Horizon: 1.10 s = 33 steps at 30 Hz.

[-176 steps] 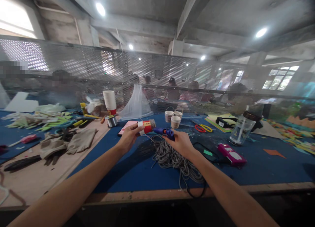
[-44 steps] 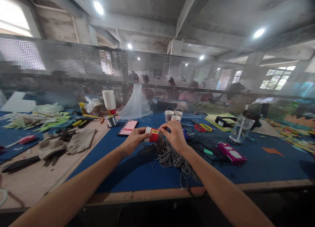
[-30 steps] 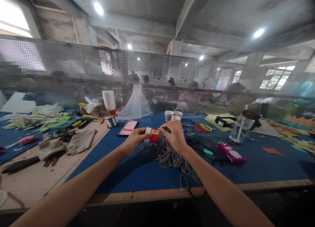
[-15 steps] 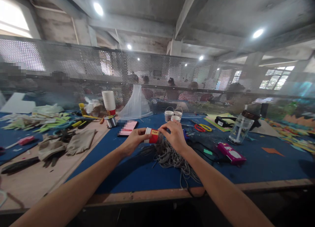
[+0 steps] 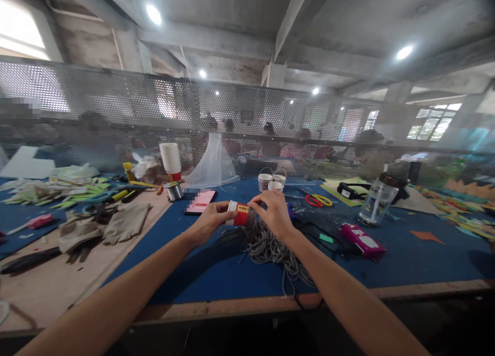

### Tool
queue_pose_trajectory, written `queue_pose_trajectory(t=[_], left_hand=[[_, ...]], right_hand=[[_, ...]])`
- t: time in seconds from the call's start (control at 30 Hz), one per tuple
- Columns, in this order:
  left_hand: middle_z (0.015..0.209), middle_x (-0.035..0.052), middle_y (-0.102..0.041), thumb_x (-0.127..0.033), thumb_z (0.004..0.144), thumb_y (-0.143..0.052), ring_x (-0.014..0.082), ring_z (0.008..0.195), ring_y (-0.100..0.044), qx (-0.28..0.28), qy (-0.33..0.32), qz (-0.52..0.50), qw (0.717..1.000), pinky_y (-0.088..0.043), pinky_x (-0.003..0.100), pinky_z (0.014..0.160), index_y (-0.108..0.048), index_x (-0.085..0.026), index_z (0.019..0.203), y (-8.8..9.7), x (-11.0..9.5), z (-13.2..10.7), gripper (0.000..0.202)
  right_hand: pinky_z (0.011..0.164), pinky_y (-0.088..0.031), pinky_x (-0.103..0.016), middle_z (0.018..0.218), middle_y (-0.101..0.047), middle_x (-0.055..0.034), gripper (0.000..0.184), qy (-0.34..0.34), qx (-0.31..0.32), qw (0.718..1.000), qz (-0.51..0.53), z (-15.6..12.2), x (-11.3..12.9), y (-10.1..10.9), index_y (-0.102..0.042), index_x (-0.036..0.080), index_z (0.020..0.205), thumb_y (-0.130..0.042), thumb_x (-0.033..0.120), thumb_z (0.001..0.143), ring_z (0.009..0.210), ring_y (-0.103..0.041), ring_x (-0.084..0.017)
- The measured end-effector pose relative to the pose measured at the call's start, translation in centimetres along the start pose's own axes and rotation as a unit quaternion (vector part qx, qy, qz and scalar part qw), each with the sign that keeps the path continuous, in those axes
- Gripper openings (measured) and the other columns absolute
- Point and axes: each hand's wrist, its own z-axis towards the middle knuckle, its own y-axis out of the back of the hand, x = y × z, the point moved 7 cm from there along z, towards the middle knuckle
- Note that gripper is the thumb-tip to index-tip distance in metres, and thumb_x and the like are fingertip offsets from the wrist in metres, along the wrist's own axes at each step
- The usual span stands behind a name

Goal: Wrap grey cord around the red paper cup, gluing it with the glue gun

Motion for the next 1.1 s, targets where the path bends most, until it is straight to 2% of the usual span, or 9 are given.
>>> queue_pose_trajectory(t=[0.9, 1.0, 1.1], left_hand=[[0.087, 0.0054, -0.078, -0.029, 0.072, -0.083, 0.0165, 0.073, -0.066, 0.021, 0.007, 0.002, 1.0, -0.049, 0.025, 0.07, -0.08, -0.017, 0.094, 0.0, 0.4, 0.2, 0.026], [0.087, 0.0053, -0.078, -0.028, 0.071, -0.084, 0.0161, 0.073, -0.066, 0.013, 0.0, 0.0, 1.0, -0.049, 0.025, 0.071, -0.08, -0.016, 0.093, 0.2, 0.4, 0.3, 0.025], [0.088, 0.0053, -0.078, -0.029, 0.071, -0.084, 0.0156, 0.074, -0.066, -0.003, -0.001, -0.009, 1.0, -0.049, 0.024, 0.071, -0.08, -0.017, 0.092, 0.5, 0.6, 0.4, 0.025]], right_hand=[[0.111, -0.026, -0.042, 0.083, -0.072, 0.0009, 0.014, -0.006, 0.016, 1.0, -0.001, -0.2, -0.3, -0.4, -0.07, 0.023, 0.084, -0.067, 0.034, 0.094, 0.087, -0.065, -0.018], [0.109, -0.028, -0.041, 0.084, -0.072, 0.0007, 0.015, -0.011, 0.012, 1.0, 0.016, -0.1, -0.7, -0.6, -0.071, 0.023, 0.084, -0.067, 0.034, 0.094, 0.086, -0.065, -0.017], [0.104, -0.036, -0.037, 0.086, -0.072, -0.0016, 0.022, -0.024, 0.009, 0.999, 0.044, 0.0, -1.1, -0.4, -0.072, 0.022, 0.086, -0.06, 0.035, 0.098, 0.087, -0.066, -0.018]])
